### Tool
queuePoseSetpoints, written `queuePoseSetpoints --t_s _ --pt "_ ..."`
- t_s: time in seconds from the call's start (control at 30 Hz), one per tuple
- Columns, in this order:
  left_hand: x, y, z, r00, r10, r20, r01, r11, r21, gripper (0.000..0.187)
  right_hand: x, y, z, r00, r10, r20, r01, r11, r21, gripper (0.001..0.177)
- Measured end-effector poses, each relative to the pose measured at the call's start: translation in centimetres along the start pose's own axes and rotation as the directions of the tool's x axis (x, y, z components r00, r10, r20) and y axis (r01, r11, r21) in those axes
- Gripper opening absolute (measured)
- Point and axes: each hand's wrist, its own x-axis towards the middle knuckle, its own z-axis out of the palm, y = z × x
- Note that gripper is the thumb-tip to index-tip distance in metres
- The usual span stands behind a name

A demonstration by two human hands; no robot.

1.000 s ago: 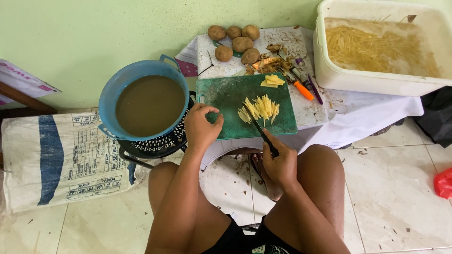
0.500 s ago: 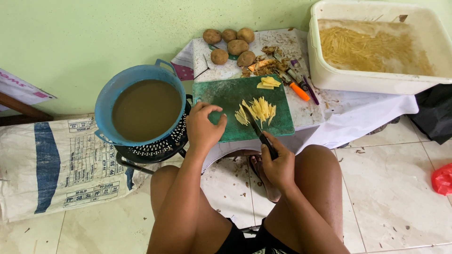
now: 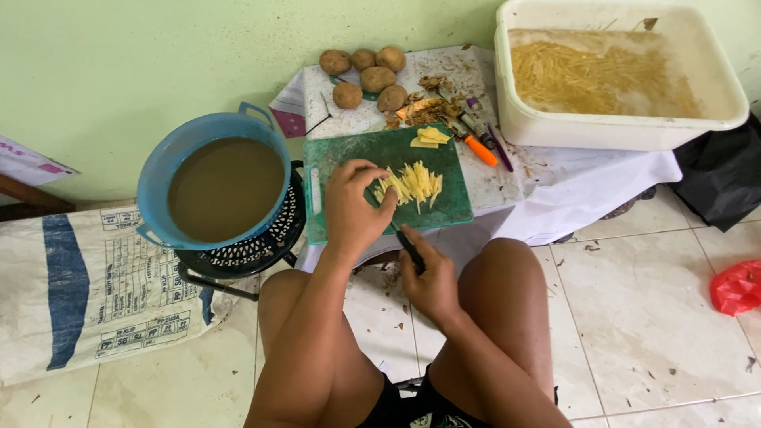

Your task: Julienne slicing potatoes with a knife on a cutting board.

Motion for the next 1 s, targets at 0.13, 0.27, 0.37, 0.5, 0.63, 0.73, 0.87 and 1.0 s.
queuePoseSetpoints --t_s 0.13,0.27,0.37,0.5,0.63,0.73,0.87,1.0 --pt "1.3 0.4 2.4 0.998 0.056 0.006 -0.056 0.995 0.085 0.014 0.0 0.2 0.6 1.0 -0.026 0.001 0.026 0.999 -0.037 0.043" --pt "4.4 0.6 4.6 0.977 0.128 0.172 -0.163 0.964 0.209 0.019 0.4 -0.2 1.1 1.0 -0.02 -0.003 0.02 0.998 -0.06 0.04" --pt "7.0 -0.5 7.4 0.943 0.121 0.309 -0.216 0.931 0.295 0.02 0.7 -0.2 1.2 0.999 -0.035 -0.006 0.034 0.996 -0.077 0.039" --pt "10.0 -2.1 10.6 0.904 0.13 0.407 -0.302 0.867 0.395 0.02 1.1 -0.2 1.4 0.998 -0.057 -0.003 0.056 0.995 -0.077 0.038" --pt "11.9 -3.1 13.0 0.874 0.1 0.476 -0.347 0.814 0.466 0.013 1.6 -1.0 1.2 0.999 -0.053 0.0 0.052 0.997 -0.065 0.036" --pt "12.4 -3.7 14.4 0.837 0.024 0.547 -0.387 0.732 0.561 0.003 1.5 -0.5 1.0 0.996 -0.071 0.048 0.073 0.997 -0.033 0.035" --pt "12.8 -3.9 15.0 0.845 -0.02 0.534 -0.373 0.694 0.616 0.009 1.5 -0.2 1.0 0.993 -0.089 0.074 0.091 0.996 -0.024 0.035" --pt "12.7 -4.2 15.3 0.88 -0.04 0.473 -0.306 0.713 0.631 0.022 1.5 -0.3 1.0 0.992 -0.1 0.072 0.102 0.994 -0.028 0.035"
